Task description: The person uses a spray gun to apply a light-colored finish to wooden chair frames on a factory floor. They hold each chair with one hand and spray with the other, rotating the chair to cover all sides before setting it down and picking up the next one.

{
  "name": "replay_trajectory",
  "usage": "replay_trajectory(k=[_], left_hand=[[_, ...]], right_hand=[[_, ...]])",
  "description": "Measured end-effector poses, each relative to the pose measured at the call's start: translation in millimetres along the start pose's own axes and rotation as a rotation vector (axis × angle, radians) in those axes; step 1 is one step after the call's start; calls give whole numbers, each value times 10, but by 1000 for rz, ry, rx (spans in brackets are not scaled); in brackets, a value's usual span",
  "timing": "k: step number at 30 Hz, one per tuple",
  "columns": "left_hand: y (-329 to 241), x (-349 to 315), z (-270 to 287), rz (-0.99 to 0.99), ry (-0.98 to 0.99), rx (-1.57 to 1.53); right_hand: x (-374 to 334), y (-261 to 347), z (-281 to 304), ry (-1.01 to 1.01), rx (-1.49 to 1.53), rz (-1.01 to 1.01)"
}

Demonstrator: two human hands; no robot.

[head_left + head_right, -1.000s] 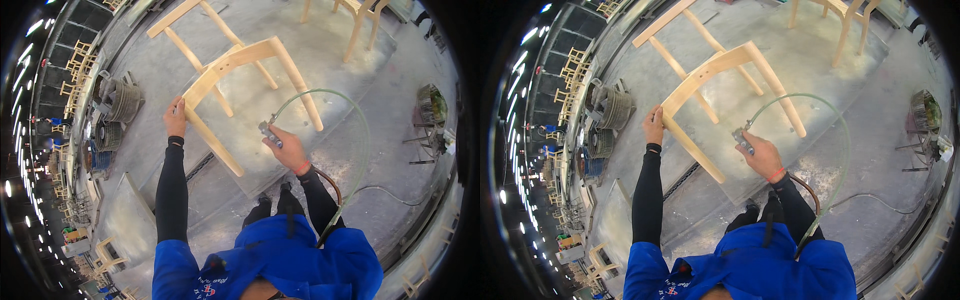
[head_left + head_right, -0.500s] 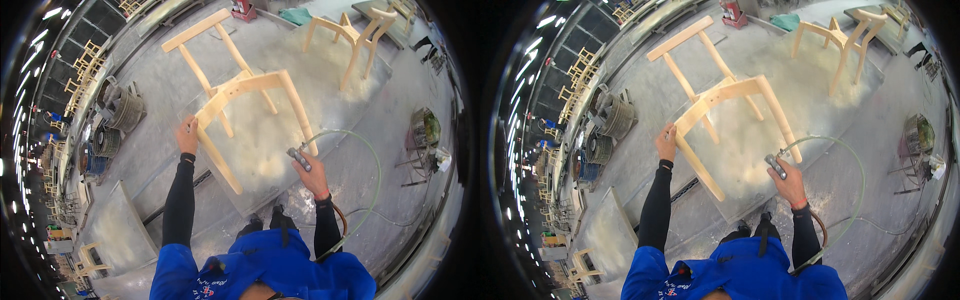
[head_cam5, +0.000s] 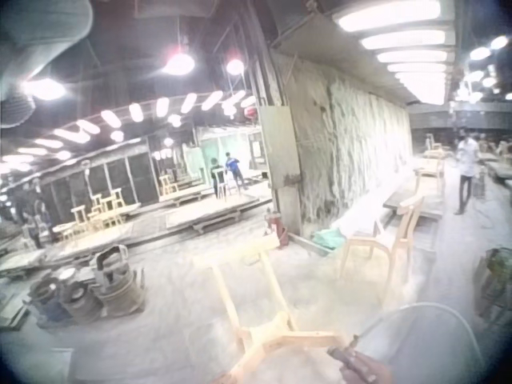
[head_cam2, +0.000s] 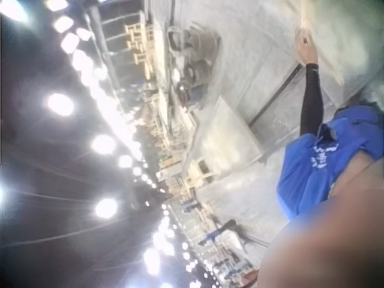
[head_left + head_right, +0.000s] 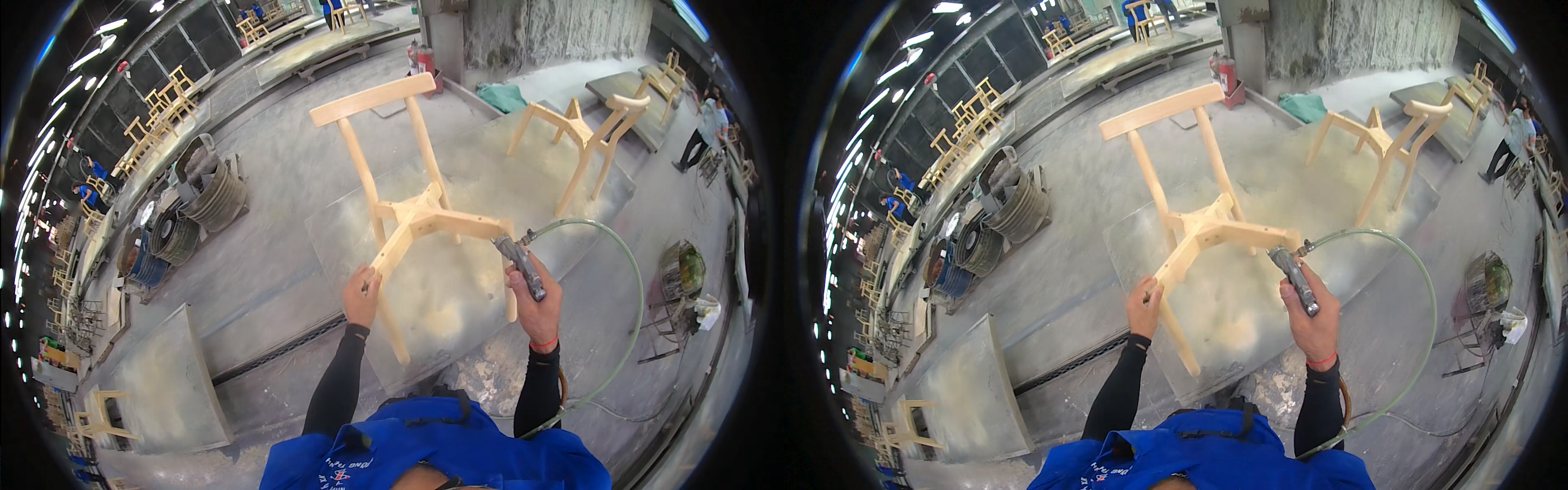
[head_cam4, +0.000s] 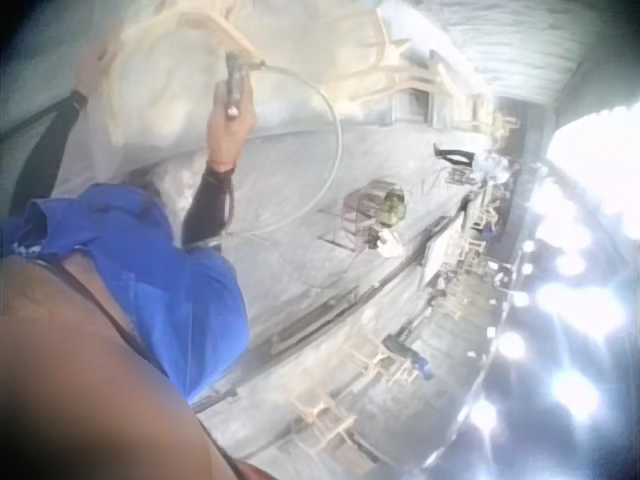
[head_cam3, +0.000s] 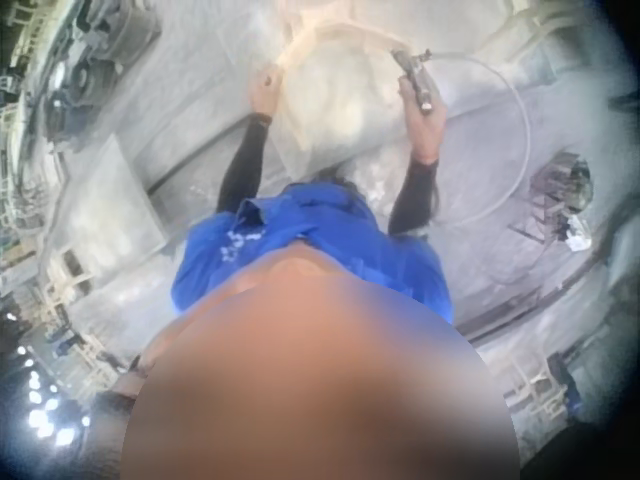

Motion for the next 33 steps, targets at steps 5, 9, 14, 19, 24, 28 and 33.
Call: replay_trajectory(k=[5,9,14,19,24,28,33], left_hand=[[-27,-393,8,3,51,22],[-62,-582,3,15,109,28],[-79,-701,36,-61,176,112],[-91,-782,17,-56,212,75],[133,-990,-210,298,204,-130],[399,-1179,-341,192,402,-126],[835,-1557,-228,186,527,-145]], right_hand=[[66,453,-240,26,9,128],[57,629,-511,222,140,133],[5,673,-631,228,163,166],[-22,635,-287,-89,-24,210],[-229,501,291,-195,-31,106],[-590,282,672,-270,-241,-16],[-1225,112,1018,-327,-469,-185]])
Point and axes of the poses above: each hand's wrist, its own x-axis towards the middle knuckle, its own z-axis out of the back of the hand, y = z × x, the point moved 4 cm from there along x, towards the middle knuckle, and after that the axes turned 1 degree about -x, right-handed, at the moved point
